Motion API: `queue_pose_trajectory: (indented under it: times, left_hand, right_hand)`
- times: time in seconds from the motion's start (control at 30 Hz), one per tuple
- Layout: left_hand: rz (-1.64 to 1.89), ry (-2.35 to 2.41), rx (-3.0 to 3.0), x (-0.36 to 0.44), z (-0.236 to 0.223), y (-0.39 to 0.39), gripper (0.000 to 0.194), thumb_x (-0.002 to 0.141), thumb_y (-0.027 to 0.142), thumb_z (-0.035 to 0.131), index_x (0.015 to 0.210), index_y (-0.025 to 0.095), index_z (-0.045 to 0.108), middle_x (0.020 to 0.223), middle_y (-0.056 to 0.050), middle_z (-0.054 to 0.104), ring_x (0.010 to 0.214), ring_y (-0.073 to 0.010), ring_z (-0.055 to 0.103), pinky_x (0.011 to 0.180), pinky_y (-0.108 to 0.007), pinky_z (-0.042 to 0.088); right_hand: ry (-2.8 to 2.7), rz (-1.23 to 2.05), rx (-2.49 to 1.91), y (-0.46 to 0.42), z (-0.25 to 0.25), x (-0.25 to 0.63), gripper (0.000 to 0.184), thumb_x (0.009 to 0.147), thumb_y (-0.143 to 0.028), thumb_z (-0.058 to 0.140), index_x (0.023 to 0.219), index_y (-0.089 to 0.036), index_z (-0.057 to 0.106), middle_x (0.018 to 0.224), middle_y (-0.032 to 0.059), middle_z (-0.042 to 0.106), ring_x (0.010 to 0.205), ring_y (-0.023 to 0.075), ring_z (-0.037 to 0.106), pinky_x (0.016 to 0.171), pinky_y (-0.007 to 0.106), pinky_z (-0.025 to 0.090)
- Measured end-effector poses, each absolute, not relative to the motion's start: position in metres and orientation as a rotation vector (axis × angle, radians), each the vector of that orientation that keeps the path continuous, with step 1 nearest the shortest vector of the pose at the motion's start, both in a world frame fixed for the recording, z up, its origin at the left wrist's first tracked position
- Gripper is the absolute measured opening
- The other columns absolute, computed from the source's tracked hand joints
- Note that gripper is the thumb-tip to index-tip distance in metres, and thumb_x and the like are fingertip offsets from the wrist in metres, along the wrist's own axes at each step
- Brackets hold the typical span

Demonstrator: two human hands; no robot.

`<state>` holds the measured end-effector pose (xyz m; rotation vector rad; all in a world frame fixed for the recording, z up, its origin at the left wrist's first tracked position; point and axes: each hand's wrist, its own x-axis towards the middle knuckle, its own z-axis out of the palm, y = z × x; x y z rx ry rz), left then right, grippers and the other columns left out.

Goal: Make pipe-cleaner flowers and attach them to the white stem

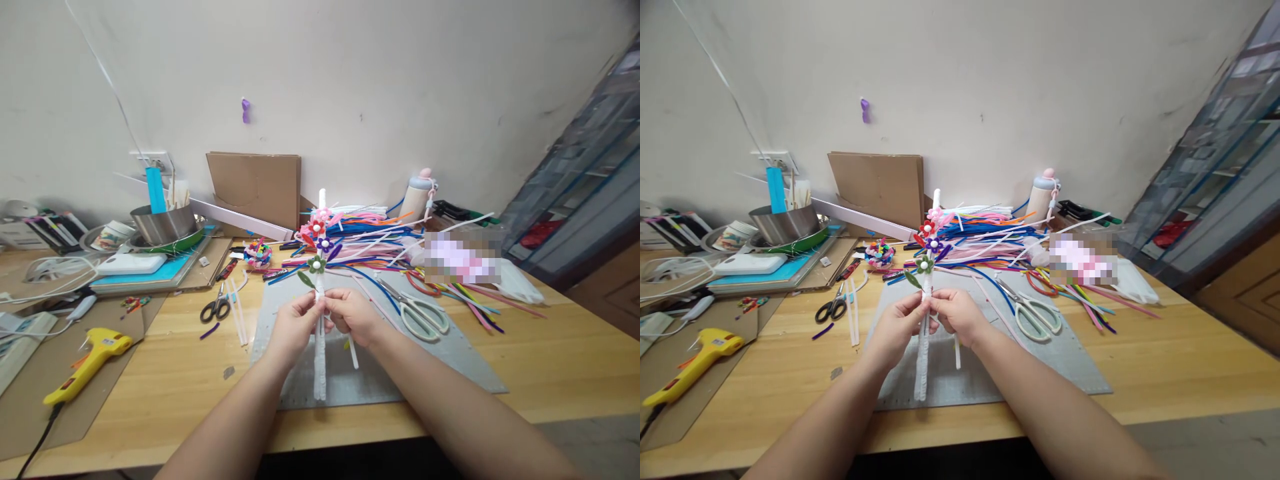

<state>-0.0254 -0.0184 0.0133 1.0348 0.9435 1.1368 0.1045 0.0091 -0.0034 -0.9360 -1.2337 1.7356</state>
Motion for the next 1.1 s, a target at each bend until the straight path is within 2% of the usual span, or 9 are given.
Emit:
queue_pose_trajectory:
  times: [0.1, 0.23, 0.33, 0.47, 0.67, 0.77, 0.87, 1.0, 1.1]
  left_hand:
    - [1.172, 0.96, 1.054, -0.024, 0.015, -0.019, 0.029, 0.062, 0.037, 0.071, 0.076, 0.013, 0.068, 0.057, -0.002, 0.061, 0.047, -0.0124, 0.057, 0.047, -0.022, 0.045]
    - [1.241, 0.973, 1.034, -0.024, 0.012, -0.017, 0.026, 0.062, 0.032, 0.072, 0.078, 0.013, 0.068, 0.056, -0.001, 0.061, 0.047, -0.0115, 0.057, 0.049, -0.023, 0.046]
    - [1.318, 1.028, 0.979, -0.024, 0.01, -0.016, 0.03, 0.058, 0.031, 0.074, 0.08, 0.011, 0.068, 0.057, -0.002, 0.064, 0.047, -0.0128, 0.058, 0.05, -0.025, 0.047]
    - [1.413, 1.145, 0.876, -0.024, 0.012, -0.017, 0.035, 0.053, 0.033, 0.076, 0.078, 0.011, 0.065, 0.059, -0.004, 0.066, 0.051, -0.0168, 0.062, 0.052, -0.028, 0.05]
    - [1.382, 1.198, 0.997, -0.034, 0.018, -0.014, 0.026, 0.06, 0.031, 0.071, 0.072, 0.012, 0.06, 0.059, -0.006, 0.067, 0.055, -0.0195, 0.065, 0.053, -0.028, 0.05]
    - [1.382, 1.205, 1.066, -0.052, 0.026, -0.01, 0.023, 0.062, 0.031, 0.069, 0.073, 0.012, 0.061, 0.06, -0.007, 0.067, 0.056, -0.0199, 0.065, 0.052, -0.028, 0.05]
    - [1.485, 1.247, 1.068, -0.075, 0.037, -0.005, 0.023, 0.061, 0.029, 0.07, 0.073, 0.012, 0.061, 0.059, -0.006, 0.067, 0.054, -0.0193, 0.065, 0.054, -0.029, 0.052]
    - [1.657, 1.292, 0.996, -0.096, 0.047, -0.002, 0.024, 0.061, 0.028, 0.07, 0.077, 0.012, 0.062, 0.06, -0.005, 0.067, 0.056, -0.0184, 0.065, 0.057, -0.03, 0.053]
    - [1.661, 1.297, 0.984, -0.098, 0.046, -0.001, 0.026, 0.061, 0.029, 0.071, 0.078, 0.012, 0.062, 0.061, -0.005, 0.067, 0.055, -0.0185, 0.065, 0.057, -0.03, 0.054]
  right_hand:
    - [-1.235, 1.75, -0.911, 0.008, -0.001, 0.105, 0.03, 0.069, -0.043, 0.063, 0.073, -0.014, 0.056, 0.041, -0.0067, 0.046, 0.028, 0.0016, 0.022, 0.031, 0.017, 0.008]
    - [-1.216, 1.804, -0.794, 0.009, 0.001, 0.107, 0.031, 0.072, -0.042, 0.06, 0.06, -0.017, 0.046, 0.039, -0.0109, 0.029, 0.031, 0.0017, 0.015, 0.033, 0.018, 0.007]
    - [-1.232, 1.817, -0.785, 0.009, 0.003, 0.108, 0.032, 0.072, -0.04, 0.058, 0.059, -0.018, 0.039, 0.042, -0.0115, 0.025, 0.033, 0.0021, 0.014, 0.034, 0.018, 0.008]
    - [-1.362, 1.593, -0.93, 0.009, 0.008, 0.11, 0.026, 0.074, -0.04, 0.057, 0.066, -0.018, 0.044, 0.041, -0.0111, 0.029, 0.034, 0.0032, 0.019, 0.035, 0.018, 0.012]
    - [-1.544, 1.536, -0.927, 0.024, 0.014, 0.137, 0.025, 0.075, -0.042, 0.056, 0.073, -0.017, 0.051, 0.044, -0.0091, 0.035, 0.036, 0.0049, 0.027, 0.037, 0.019, 0.02]
    - [-1.698, 1.135, -1.176, 0.038, 0.01, 0.158, 0.026, 0.08, -0.041, 0.047, 0.077, -0.017, 0.056, 0.053, -0.0025, 0.05, 0.045, 0.0092, 0.042, 0.046, 0.023, 0.032]
    - [-1.813, 0.663, -1.4, 0.048, 0.003, 0.168, 0.019, 0.079, -0.031, 0.048, 0.079, -0.016, 0.06, 0.071, 0.0039, 0.06, 0.062, 0.0143, 0.051, 0.058, 0.026, 0.036]
    - [-2.016, 0.717, -1.336, 0.055, -0.004, 0.144, 0.008, 0.068, -0.019, 0.061, 0.075, -0.019, 0.065, 0.073, 0.0025, 0.063, 0.066, 0.0148, 0.053, 0.063, 0.026, 0.036]
    - [-2.108, 0.777, -1.29, 0.059, -0.01, 0.103, 0.015, 0.065, -0.017, 0.065, 0.079, -0.021, 0.064, 0.077, 0.001, 0.063, 0.069, 0.0136, 0.054, 0.064, 0.024, 0.035]
